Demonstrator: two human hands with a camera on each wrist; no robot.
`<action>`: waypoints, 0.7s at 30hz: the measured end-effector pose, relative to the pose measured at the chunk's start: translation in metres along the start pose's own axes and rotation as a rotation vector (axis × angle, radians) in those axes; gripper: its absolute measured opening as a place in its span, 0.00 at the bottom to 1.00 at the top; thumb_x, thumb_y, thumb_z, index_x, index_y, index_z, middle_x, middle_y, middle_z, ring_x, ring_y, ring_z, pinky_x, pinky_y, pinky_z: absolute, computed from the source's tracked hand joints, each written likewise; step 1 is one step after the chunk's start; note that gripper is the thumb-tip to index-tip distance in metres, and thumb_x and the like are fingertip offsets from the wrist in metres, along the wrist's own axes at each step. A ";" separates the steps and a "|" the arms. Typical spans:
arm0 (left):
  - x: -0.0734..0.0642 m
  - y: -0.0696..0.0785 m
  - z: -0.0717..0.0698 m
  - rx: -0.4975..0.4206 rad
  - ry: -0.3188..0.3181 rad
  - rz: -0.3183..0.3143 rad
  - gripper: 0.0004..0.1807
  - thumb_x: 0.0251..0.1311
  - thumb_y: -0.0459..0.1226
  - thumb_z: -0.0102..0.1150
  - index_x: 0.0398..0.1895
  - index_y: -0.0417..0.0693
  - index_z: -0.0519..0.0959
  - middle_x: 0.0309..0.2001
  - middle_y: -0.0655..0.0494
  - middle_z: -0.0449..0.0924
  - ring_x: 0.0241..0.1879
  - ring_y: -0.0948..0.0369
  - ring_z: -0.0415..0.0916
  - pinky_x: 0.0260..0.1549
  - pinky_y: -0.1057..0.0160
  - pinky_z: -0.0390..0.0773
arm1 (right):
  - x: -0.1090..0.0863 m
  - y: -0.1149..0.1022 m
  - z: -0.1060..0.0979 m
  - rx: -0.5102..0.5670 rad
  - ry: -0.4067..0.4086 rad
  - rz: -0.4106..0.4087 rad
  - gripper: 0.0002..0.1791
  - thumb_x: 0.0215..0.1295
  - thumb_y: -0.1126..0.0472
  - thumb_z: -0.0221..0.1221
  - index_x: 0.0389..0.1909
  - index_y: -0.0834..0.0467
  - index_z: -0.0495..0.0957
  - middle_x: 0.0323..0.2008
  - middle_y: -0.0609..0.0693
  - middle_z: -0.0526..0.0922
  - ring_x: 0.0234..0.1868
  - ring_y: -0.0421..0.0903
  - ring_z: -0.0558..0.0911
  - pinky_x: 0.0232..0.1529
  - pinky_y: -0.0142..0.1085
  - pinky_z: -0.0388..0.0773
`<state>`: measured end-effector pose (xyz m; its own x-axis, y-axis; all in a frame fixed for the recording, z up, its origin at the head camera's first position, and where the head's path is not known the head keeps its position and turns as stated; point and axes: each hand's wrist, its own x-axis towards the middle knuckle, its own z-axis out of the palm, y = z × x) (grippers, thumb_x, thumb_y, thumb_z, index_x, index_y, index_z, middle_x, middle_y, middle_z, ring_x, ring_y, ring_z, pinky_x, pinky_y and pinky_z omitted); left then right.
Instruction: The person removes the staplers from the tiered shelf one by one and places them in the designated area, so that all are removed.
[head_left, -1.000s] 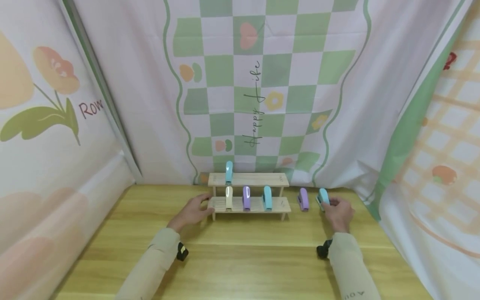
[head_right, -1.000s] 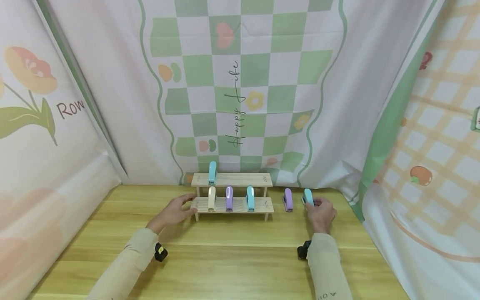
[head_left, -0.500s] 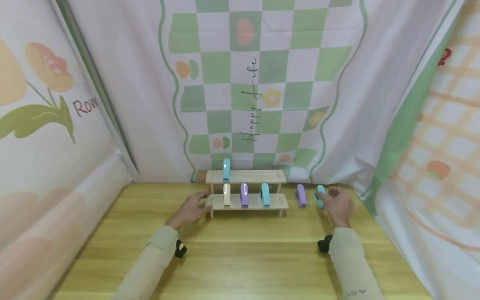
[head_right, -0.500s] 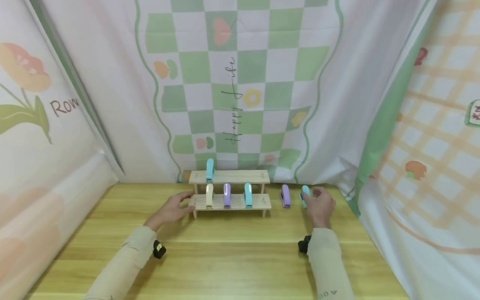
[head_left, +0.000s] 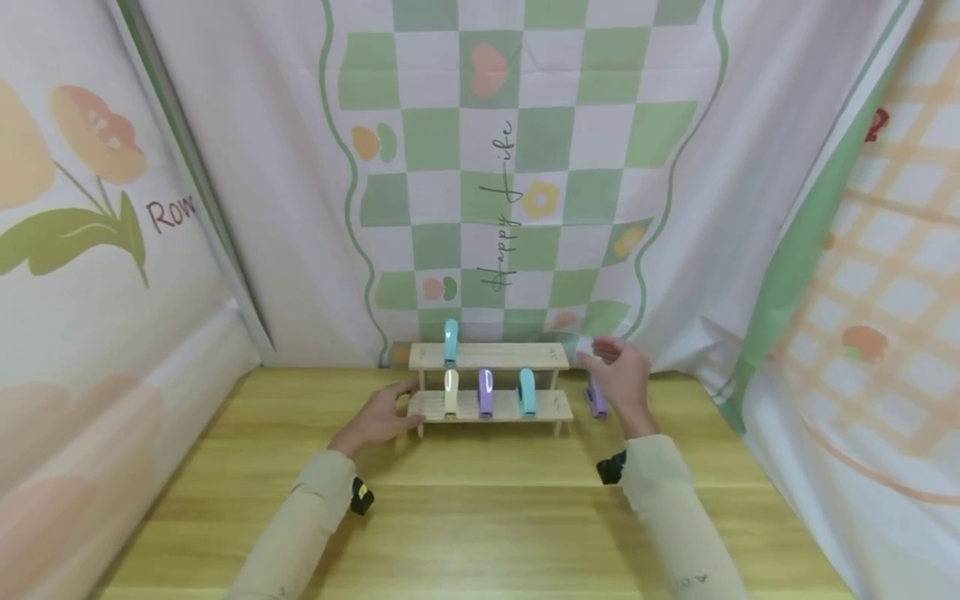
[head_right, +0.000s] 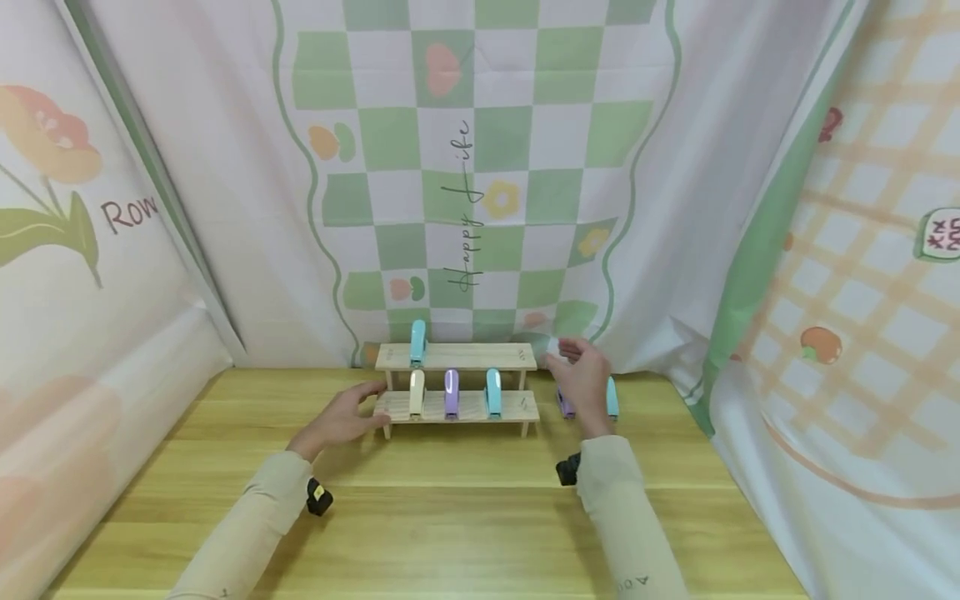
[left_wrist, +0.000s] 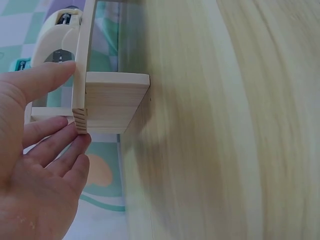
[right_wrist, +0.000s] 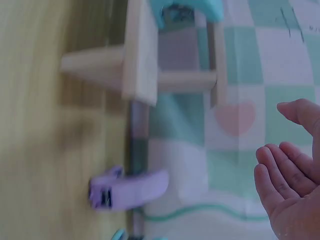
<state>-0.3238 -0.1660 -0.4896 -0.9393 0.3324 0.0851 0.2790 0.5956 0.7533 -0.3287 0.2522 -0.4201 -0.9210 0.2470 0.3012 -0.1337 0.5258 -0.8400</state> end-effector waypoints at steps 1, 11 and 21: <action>0.000 0.000 -0.001 0.004 0.001 0.000 0.40 0.69 0.43 0.69 0.78 0.37 0.65 0.77 0.39 0.68 0.78 0.39 0.63 0.79 0.37 0.64 | 0.001 -0.007 0.008 0.020 -0.011 -0.008 0.27 0.69 0.55 0.69 0.65 0.63 0.79 0.63 0.65 0.84 0.65 0.62 0.82 0.71 0.54 0.79; 0.000 -0.004 -0.001 -0.032 0.027 -0.003 0.40 0.68 0.40 0.71 0.78 0.37 0.65 0.76 0.39 0.70 0.77 0.38 0.65 0.77 0.36 0.67 | -0.002 -0.064 0.095 0.069 -0.162 -0.094 0.27 0.66 0.55 0.72 0.61 0.65 0.80 0.59 0.62 0.86 0.64 0.59 0.84 0.71 0.50 0.80; 0.004 -0.003 0.006 -0.023 0.056 0.017 0.38 0.66 0.37 0.72 0.76 0.38 0.68 0.74 0.39 0.72 0.75 0.39 0.68 0.77 0.37 0.67 | -0.020 -0.093 0.158 0.139 -0.209 -0.125 0.26 0.64 0.56 0.74 0.60 0.65 0.82 0.58 0.63 0.87 0.60 0.58 0.85 0.68 0.51 0.83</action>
<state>-0.3275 -0.1617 -0.4951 -0.9443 0.3005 0.1340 0.2909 0.5727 0.7664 -0.3554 0.0697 -0.4199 -0.9476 0.0065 0.3194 -0.2871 0.4216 -0.8602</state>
